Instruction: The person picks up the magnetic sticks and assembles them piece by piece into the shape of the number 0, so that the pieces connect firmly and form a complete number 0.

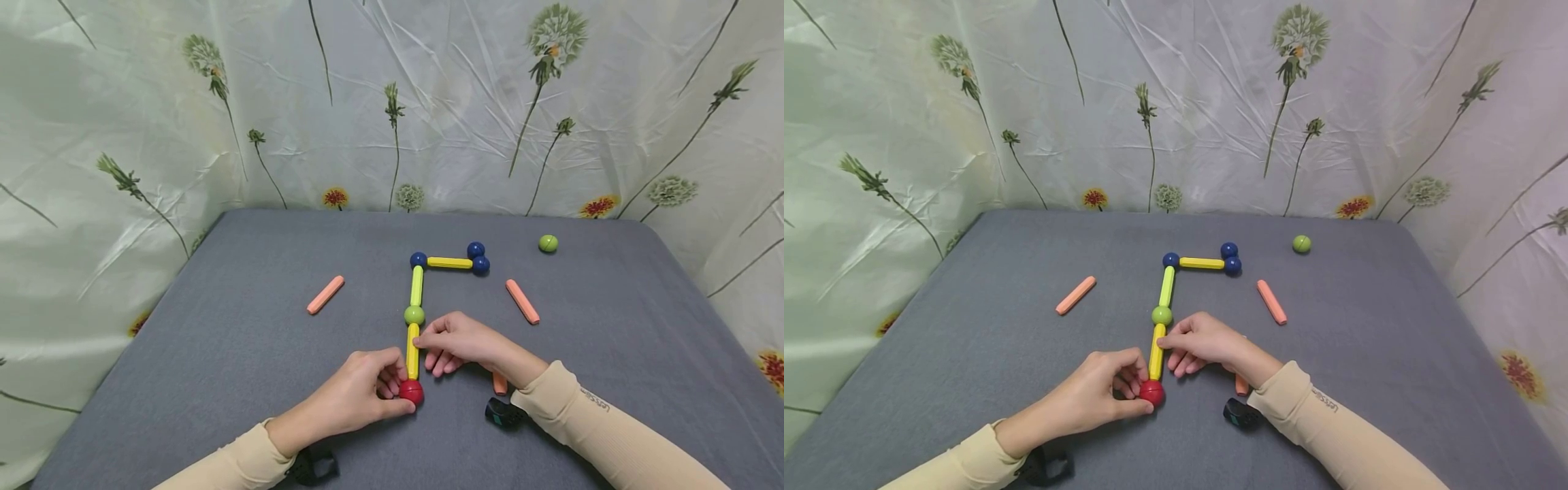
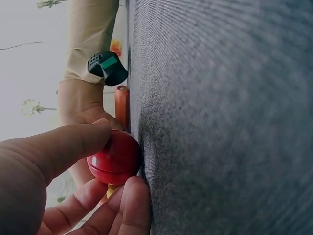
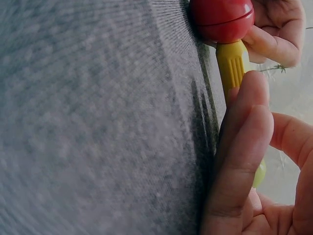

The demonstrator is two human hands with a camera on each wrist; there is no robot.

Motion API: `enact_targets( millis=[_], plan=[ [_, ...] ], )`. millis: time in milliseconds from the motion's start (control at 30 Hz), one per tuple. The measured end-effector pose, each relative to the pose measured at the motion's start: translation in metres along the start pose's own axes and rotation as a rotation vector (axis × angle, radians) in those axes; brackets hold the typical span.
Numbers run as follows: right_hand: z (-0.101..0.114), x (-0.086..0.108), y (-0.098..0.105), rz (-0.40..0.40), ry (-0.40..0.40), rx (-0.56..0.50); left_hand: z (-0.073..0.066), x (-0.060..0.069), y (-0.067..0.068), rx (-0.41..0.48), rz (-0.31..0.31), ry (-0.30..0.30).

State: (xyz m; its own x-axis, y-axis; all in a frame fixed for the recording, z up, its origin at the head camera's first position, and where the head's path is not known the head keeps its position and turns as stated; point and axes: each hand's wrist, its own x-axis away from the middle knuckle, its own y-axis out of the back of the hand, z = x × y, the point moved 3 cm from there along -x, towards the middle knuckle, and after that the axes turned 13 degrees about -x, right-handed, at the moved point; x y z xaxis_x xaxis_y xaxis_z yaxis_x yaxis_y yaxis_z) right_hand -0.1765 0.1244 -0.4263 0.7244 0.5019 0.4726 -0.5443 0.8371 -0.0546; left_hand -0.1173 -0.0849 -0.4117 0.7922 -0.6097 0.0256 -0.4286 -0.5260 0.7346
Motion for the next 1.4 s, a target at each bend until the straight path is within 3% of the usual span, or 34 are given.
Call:
enact_targets(
  millis=[333, 667, 900, 1167, 1400],
  plan=[
    [0.011, 0.008, 0.01, 0.071, 0.026, 0.043, -0.001, 0.001, 0.0, 0.011, 0.002, 0.002],
    [0.057, 0.008, 0.038, -0.003, 0.241, 0.22, 0.0, 0.002, -0.001, 0.024, 0.024, -0.028],
    [0.086, -0.02, 0.036, -0.012, 0.364, 0.363, 0.006, 0.002, -0.005, 0.047, 0.008, -0.082],
    [0.108, -0.06, 0.03, 0.058, 0.433, 0.486, 0.01, 0.001, -0.005, 0.08, 0.04, -0.072],
    [0.121, -0.083, 0.02, 0.119, 0.429, 0.519, 0.011, 0.001, -0.004, 0.091, 0.054, -0.053]
  ],
)
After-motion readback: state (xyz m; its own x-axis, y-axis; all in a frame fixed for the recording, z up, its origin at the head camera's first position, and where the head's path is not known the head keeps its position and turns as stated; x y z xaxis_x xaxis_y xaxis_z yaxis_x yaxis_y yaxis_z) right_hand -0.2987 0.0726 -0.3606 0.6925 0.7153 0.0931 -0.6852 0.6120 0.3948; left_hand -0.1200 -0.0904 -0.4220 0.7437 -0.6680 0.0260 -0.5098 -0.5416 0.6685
